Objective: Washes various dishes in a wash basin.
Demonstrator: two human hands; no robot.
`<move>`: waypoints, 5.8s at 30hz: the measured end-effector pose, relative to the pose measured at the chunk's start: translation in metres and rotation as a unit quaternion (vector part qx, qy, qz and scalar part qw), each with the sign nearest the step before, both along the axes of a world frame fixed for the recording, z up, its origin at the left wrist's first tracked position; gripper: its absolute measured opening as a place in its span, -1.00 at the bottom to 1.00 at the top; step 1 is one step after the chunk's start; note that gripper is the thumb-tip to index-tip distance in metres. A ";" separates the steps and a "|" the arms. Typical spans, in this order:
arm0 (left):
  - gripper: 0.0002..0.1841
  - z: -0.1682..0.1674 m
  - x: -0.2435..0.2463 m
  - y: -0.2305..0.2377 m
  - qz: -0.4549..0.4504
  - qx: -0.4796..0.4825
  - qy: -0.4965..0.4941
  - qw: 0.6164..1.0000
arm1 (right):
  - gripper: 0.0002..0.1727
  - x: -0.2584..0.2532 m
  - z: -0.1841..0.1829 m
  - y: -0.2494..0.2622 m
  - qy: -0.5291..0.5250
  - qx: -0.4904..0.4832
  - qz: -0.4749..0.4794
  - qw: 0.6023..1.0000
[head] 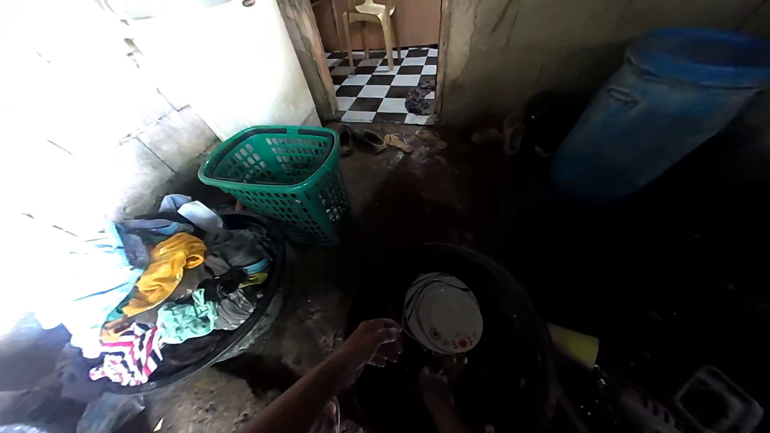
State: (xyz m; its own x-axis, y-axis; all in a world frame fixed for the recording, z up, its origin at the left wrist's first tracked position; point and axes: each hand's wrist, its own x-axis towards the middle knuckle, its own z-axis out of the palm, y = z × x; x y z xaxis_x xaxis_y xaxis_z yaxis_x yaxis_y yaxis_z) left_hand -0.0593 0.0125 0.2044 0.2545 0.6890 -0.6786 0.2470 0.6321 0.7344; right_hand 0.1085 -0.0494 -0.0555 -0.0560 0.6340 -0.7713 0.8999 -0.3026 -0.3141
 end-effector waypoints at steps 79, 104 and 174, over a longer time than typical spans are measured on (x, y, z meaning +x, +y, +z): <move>-0.67 0.041 0.066 -0.019 0.154 0.187 -0.081 0.967 | -0.39 0.044 0.283 -0.023 0.204 0.392 0.022 0.897; -0.78 0.033 0.058 -0.023 0.094 0.352 -0.157 0.918 | -0.71 0.018 0.320 -0.027 0.494 0.179 -0.419 0.741; -0.61 0.023 0.069 -0.057 0.029 0.048 -0.557 0.829 | -0.49 0.056 0.305 -0.006 0.478 0.448 -0.241 0.716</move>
State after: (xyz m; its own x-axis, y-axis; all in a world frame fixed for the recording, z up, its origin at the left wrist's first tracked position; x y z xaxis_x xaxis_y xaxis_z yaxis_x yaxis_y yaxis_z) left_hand 0.0096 -0.0446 0.2279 0.6502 0.7596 0.0130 -0.6465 0.5443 0.5345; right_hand 0.1645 -0.0550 0.2495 0.1053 0.9736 0.2023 0.0018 0.2032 -0.9791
